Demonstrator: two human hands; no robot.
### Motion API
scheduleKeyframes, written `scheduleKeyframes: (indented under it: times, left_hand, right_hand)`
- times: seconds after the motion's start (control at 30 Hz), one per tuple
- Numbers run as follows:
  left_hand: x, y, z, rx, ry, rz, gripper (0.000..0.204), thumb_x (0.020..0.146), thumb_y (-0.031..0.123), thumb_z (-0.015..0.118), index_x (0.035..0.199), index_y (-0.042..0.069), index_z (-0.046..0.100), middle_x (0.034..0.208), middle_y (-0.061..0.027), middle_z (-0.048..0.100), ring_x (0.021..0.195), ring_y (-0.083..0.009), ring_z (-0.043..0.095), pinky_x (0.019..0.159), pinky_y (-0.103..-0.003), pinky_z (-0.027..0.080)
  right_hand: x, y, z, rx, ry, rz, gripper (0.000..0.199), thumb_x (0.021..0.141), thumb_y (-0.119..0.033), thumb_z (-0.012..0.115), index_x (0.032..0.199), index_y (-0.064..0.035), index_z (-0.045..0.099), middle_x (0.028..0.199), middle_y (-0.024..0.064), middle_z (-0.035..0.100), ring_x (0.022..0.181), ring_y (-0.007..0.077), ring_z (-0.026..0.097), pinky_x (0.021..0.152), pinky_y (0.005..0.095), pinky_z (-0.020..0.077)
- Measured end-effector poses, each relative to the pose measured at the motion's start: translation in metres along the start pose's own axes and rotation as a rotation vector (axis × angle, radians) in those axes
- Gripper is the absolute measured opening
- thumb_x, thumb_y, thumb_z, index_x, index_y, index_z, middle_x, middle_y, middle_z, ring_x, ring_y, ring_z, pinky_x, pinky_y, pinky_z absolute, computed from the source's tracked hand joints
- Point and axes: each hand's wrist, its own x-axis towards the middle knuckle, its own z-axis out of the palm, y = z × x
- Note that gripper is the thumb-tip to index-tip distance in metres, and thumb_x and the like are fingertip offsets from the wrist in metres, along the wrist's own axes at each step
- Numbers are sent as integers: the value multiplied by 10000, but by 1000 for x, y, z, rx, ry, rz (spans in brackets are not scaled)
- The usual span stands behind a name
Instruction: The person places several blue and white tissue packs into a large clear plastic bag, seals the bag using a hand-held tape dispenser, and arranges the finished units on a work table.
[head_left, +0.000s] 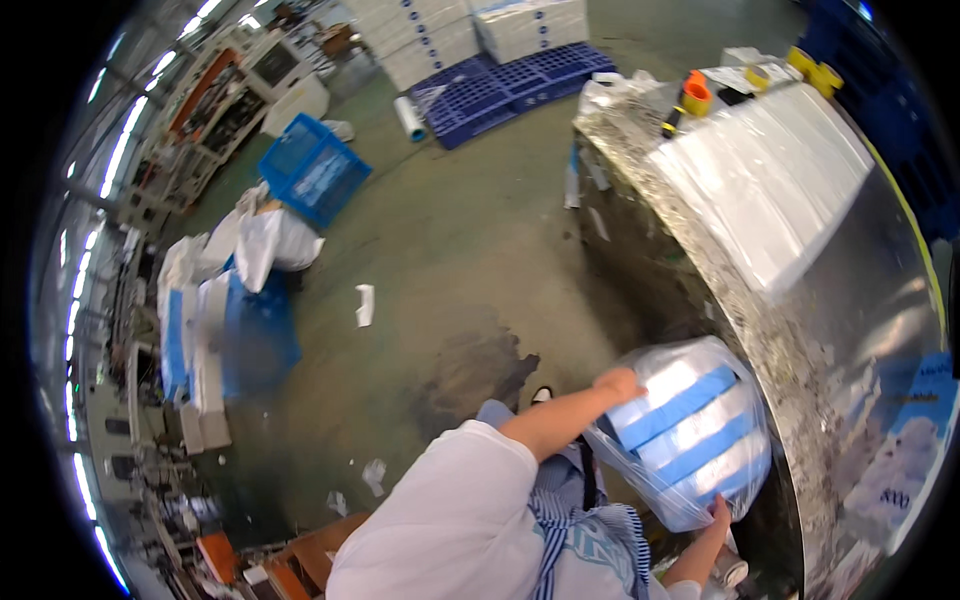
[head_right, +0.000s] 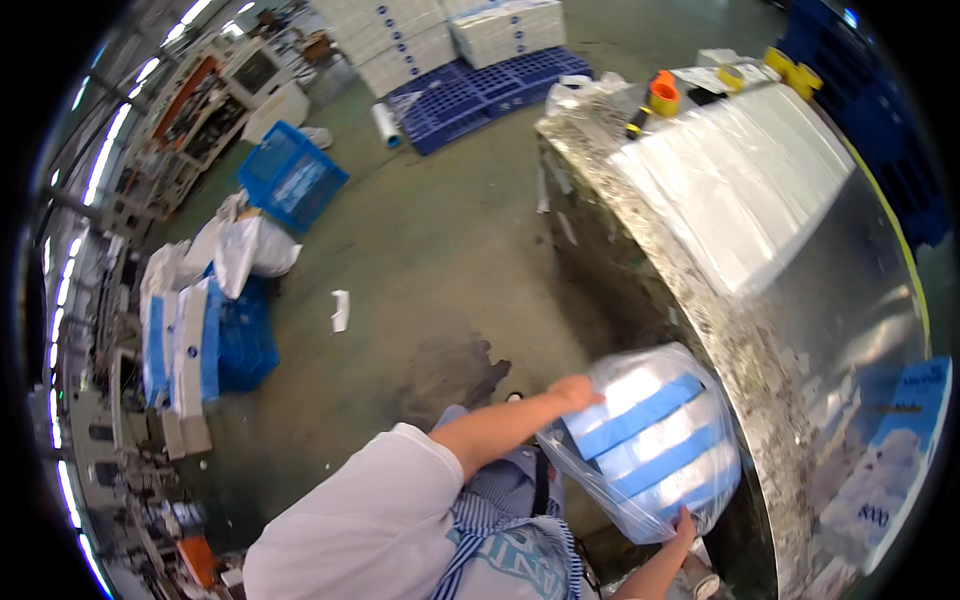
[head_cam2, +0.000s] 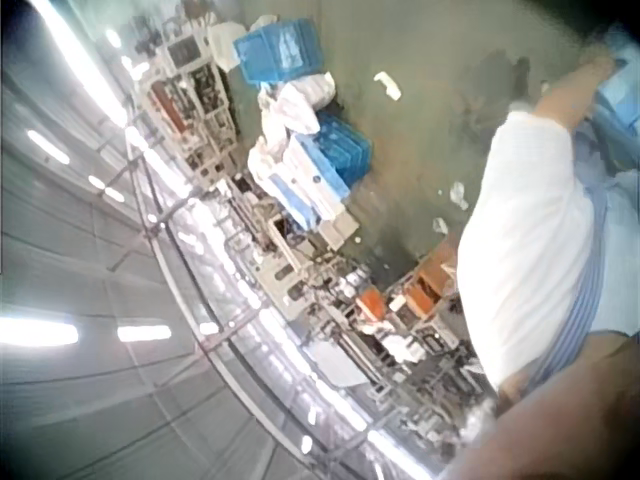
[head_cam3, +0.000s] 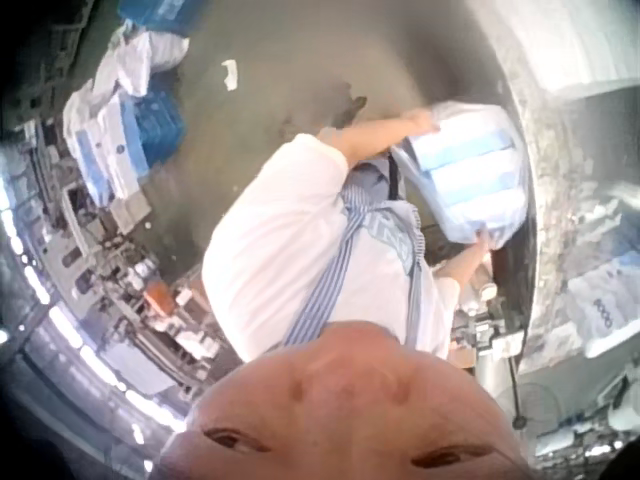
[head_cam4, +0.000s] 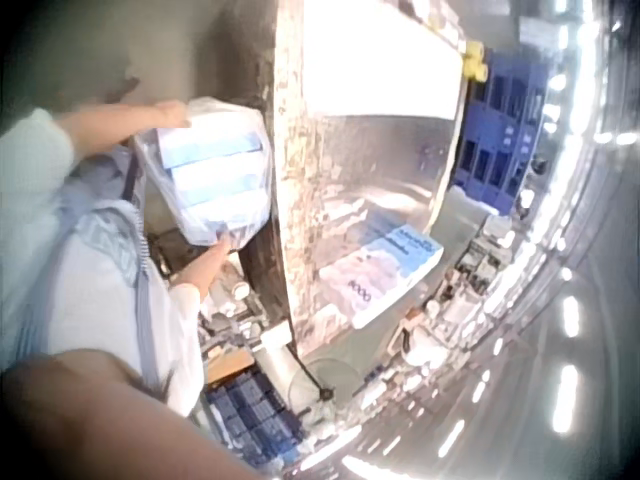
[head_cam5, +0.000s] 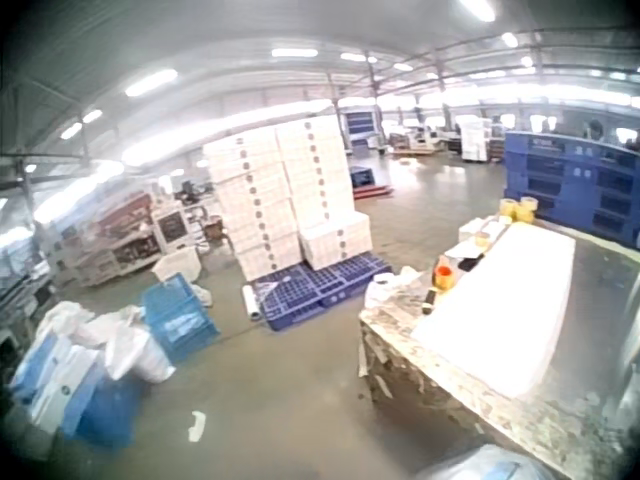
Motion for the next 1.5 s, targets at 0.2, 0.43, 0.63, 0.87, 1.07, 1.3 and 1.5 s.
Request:
scheduleKeyframes:
  times: [0.2, 0.43, 0.63, 0.87, 1.07, 1.3, 1.5]
  left_hand:
    - [-10, -4, 17, -74, 36, -1, 453, 855, 419, 483, 926, 1, 642, 975, -192, 619, 930, -348, 580, 801, -419, 456]
    - [-26, -38, -62, -40, 57, -46, 402, 843, 415, 490, 878, 58, 672, 938, -153, 638, 899, -321, 599, 747, -427, 477]
    - [-22, -106, -66, -303, -14, 7, 372, 814, 360, 535, 879, 17, 664, 960, -184, 626, 916, -346, 590, 785, -438, 461]
    - [-2, -280, -115, -540, 91, 10, 341, 804, 283, 482, 880, 0, 657, 950, -222, 610, 910, -368, 584, 810, -443, 450]
    - [-9, -423, -227, -535, 198, -80, 314, 806, 247, 481, 868, -4, 660, 920, -218, 616, 872, -370, 590, 794, -438, 455]
    - [-65, -538, -354, -554, 469, -192, 420, 872, 337, 438, 785, -19, 643, 835, -214, 619, 816, -376, 584, 758, -452, 452]
    - [-102, -598, -476, -728, 726, -282, 400, 861, 365, 470, 842, -2, 630, 869, -230, 608, 846, -388, 571, 751, -434, 449]
  right_hand:
    - [131, 39, -63, -464, 374, -77, 158, 769, -87, 514, 828, 36, 593, 756, 179, 584, 678, 303, 582, 582, 402, 467]
    - [27, 5, -27, -1251, 122, -421, 481, 850, -389, 537, 846, 89, 601, 763, 212, 640, 685, 329, 604, 592, 429, 444]
    - [-113, -62, 66, -2079, -138, -620, 406, 902, -337, 381, 853, 4, 596, 796, 226, 618, 768, 371, 609, 641, 454, 473]
    - [-193, -33, 195, -1896, -166, -703, 360, 900, -273, 390, 800, -21, 627, 744, 241, 605, 738, 375, 604, 640, 455, 478]
    - [-318, -105, 399, -1919, -6, -887, 431, 876, -349, 414, 796, 20, 620, 743, 265, 592, 742, 403, 583, 642, 438, 446]
    - [-506, -122, 635, -1548, -114, -1063, 471, 886, -316, 452, 712, 105, 569, 664, 282, 555, 675, 422, 561, 605, 466, 410]
    - [-495, -138, 769, -1411, -225, -1275, 438, 917, -320, 401, 713, 41, 543, 711, 254, 548, 710, 420, 534, 630, 471, 404]
